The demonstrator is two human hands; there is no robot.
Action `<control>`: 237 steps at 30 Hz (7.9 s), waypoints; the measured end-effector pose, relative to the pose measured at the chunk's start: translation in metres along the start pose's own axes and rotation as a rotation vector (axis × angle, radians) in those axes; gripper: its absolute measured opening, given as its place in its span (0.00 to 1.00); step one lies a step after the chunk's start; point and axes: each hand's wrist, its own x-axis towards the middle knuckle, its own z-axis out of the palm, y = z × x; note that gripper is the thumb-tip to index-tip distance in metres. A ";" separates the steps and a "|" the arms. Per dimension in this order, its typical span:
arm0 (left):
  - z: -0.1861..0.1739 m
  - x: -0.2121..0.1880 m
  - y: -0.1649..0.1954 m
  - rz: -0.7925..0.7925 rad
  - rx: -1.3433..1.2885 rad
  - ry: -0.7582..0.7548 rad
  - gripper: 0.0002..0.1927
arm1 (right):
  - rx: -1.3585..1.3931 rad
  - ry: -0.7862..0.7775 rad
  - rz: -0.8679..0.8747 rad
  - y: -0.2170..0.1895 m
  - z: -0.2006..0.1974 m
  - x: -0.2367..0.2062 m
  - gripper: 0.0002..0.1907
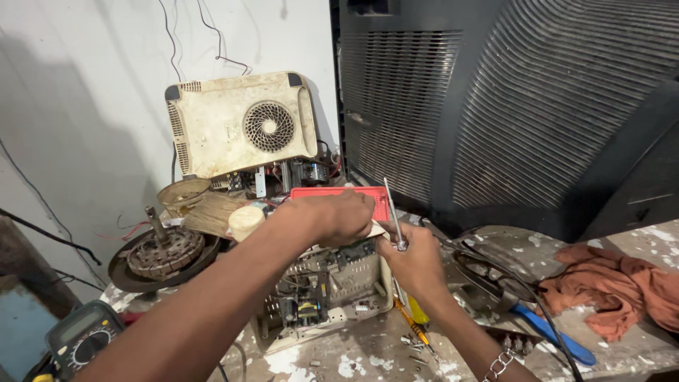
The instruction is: The person uses a screwdriver to unscrew fasteners from an open electronic enclosure on a cluttered workbench, removes the red top cover, works around the chassis, and finally lifts out a green circuit board and holds it up.
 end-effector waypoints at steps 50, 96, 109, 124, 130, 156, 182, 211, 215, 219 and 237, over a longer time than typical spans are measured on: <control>-0.018 -0.006 0.004 0.102 0.189 0.060 0.18 | -0.025 0.069 -0.107 0.006 0.005 0.002 0.17; 0.064 -0.127 0.128 -0.376 -1.026 1.169 0.13 | 0.083 -0.100 -0.289 -0.067 -0.013 -0.050 0.11; 0.138 -0.196 0.101 -0.426 -1.633 0.894 0.18 | 0.217 -0.488 -0.161 -0.122 0.079 -0.094 0.19; 0.173 -0.222 0.086 -0.798 -1.210 0.929 0.10 | -0.288 -0.484 -0.454 -0.105 0.117 -0.140 0.17; 0.183 -0.202 0.079 -0.903 -0.847 1.018 0.09 | -0.200 -0.356 -0.598 -0.104 0.106 -0.152 0.16; 0.122 -0.198 0.064 -1.076 -0.761 0.548 0.19 | 0.642 -0.156 -0.545 -0.047 -0.084 -0.198 0.11; 0.089 -0.199 0.065 -1.156 -0.061 0.284 0.20 | -0.196 0.175 -0.162 0.052 -0.149 -0.059 0.13; 0.043 -0.133 0.034 -0.512 -0.394 0.811 0.31 | -0.712 -1.037 -0.090 -0.114 -0.022 0.111 0.09; 0.048 -0.135 0.039 -0.546 -0.382 0.800 0.31 | -0.870 -1.034 0.078 -0.119 -0.010 0.111 0.09; 0.050 -0.134 0.042 -0.562 -0.351 0.796 0.29 | -0.886 -1.030 0.183 -0.122 -0.003 0.109 0.09; 0.054 -0.132 0.044 -0.557 -0.336 0.845 0.26 | -1.002 -0.905 0.178 -0.141 -0.004 0.090 0.04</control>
